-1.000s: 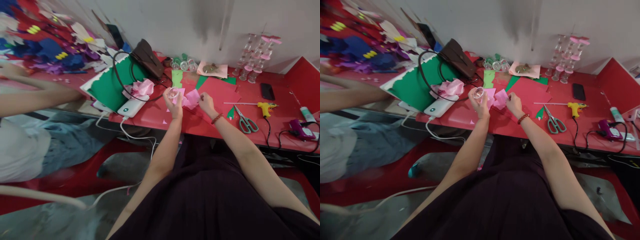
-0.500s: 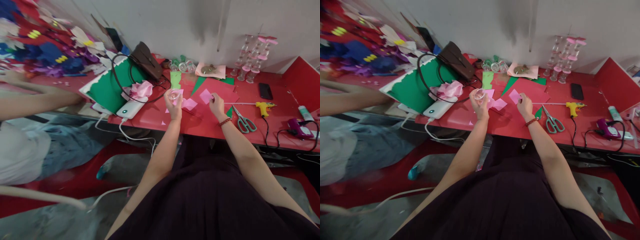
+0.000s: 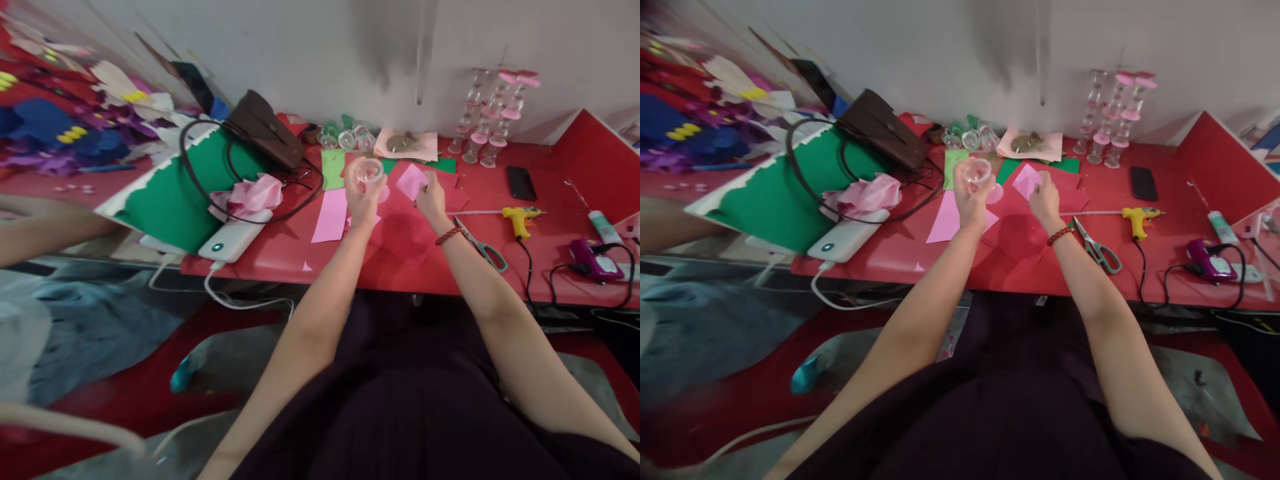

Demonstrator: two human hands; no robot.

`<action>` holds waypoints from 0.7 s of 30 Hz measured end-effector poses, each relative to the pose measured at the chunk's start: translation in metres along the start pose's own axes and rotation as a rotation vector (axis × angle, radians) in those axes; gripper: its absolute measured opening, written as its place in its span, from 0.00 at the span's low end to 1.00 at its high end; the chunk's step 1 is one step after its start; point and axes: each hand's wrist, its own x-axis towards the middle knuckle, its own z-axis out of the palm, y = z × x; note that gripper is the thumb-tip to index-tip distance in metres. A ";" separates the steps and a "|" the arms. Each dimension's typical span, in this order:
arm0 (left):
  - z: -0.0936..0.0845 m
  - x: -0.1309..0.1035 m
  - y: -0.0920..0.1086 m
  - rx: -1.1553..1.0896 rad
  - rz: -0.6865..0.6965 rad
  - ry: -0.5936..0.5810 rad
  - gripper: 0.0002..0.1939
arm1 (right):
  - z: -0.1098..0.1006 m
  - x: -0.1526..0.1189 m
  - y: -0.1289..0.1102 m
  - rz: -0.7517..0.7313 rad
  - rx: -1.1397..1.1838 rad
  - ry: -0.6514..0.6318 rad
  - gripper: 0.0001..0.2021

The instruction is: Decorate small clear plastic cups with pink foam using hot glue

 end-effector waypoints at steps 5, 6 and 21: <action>0.036 0.007 -0.010 0.010 -0.037 -0.120 0.31 | -0.014 0.061 0.019 0.059 0.223 0.011 0.23; 0.041 0.007 -0.014 0.019 -0.048 -0.126 0.30 | -0.017 0.071 0.022 0.042 0.220 0.013 0.24; 0.037 -0.021 -0.006 0.458 0.290 -0.206 0.26 | 0.007 0.211 0.033 0.134 0.076 0.057 0.21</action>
